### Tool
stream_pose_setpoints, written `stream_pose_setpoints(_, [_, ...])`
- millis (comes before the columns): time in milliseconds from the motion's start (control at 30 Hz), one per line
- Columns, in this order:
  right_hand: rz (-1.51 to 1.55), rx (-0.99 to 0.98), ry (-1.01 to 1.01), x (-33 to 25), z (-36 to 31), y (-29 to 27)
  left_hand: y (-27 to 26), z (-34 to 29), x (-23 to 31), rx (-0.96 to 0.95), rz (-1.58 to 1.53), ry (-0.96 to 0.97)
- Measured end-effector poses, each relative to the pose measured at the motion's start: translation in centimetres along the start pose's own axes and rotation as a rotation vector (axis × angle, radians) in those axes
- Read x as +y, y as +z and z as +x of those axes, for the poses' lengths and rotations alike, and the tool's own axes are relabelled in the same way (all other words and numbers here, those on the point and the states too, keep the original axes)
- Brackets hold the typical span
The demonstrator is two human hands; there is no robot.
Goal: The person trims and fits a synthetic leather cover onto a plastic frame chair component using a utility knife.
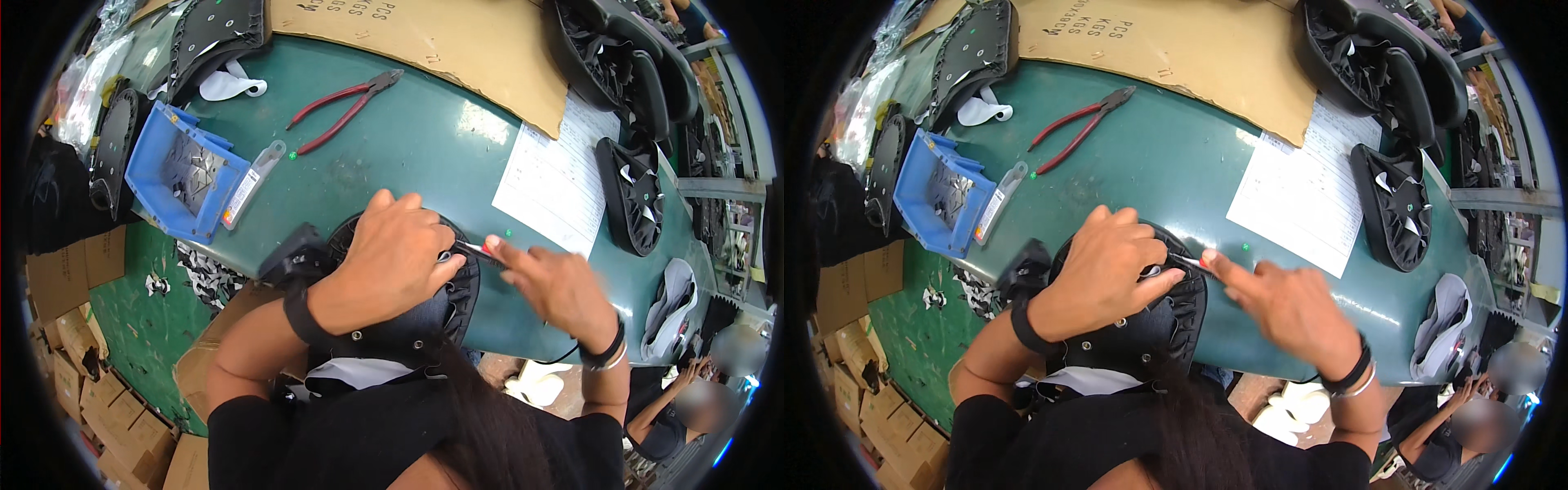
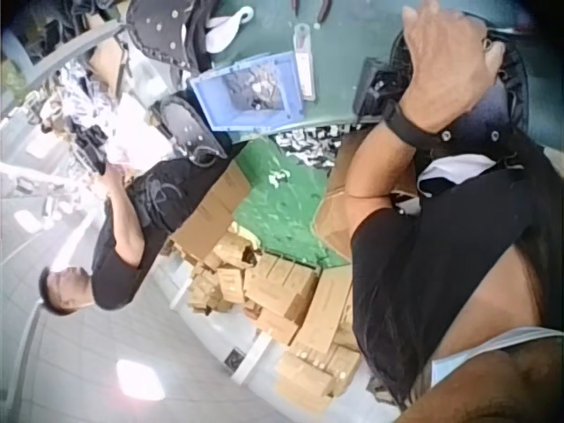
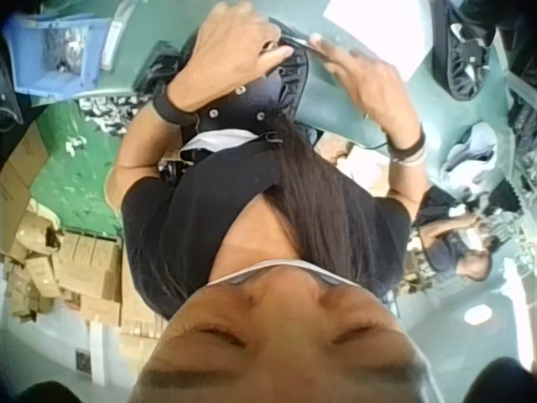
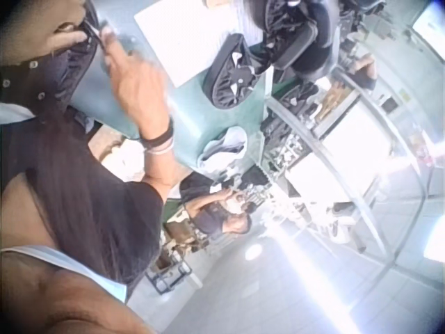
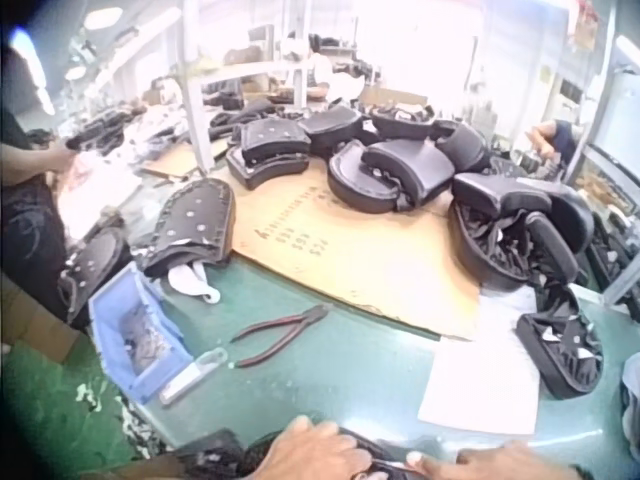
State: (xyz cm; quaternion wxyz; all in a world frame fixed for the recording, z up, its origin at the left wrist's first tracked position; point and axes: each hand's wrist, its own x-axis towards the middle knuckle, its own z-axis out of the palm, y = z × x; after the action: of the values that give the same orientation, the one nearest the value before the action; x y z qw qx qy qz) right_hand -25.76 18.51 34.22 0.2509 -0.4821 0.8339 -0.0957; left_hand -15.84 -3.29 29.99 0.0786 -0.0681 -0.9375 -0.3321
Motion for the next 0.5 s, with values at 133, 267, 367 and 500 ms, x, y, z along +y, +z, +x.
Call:
stream_pose_setpoints(133, [0.196,0.146,0.122,-1.3,-3.4,4.9,-2.4,2.0,-1.7,0.080,-0.744,-0.180])
stream_pose_setpoints(267, [0.365,0.324,0.269,-4.4,-6.8,7.1,-3.6,2.8,-1.0,0.617,-1.453,-0.033])
stream_pose_setpoints(367, [0.315,0.309,0.223,-3.5,-6.1,7.0,-2.4,2.1,-0.7,0.005,-0.713,-0.004])
stream_pose_setpoints(500, [0.250,0.161,0.203,-2.5,-4.9,4.4,-2.3,-0.2,1.3,-0.427,0.166,0.101])
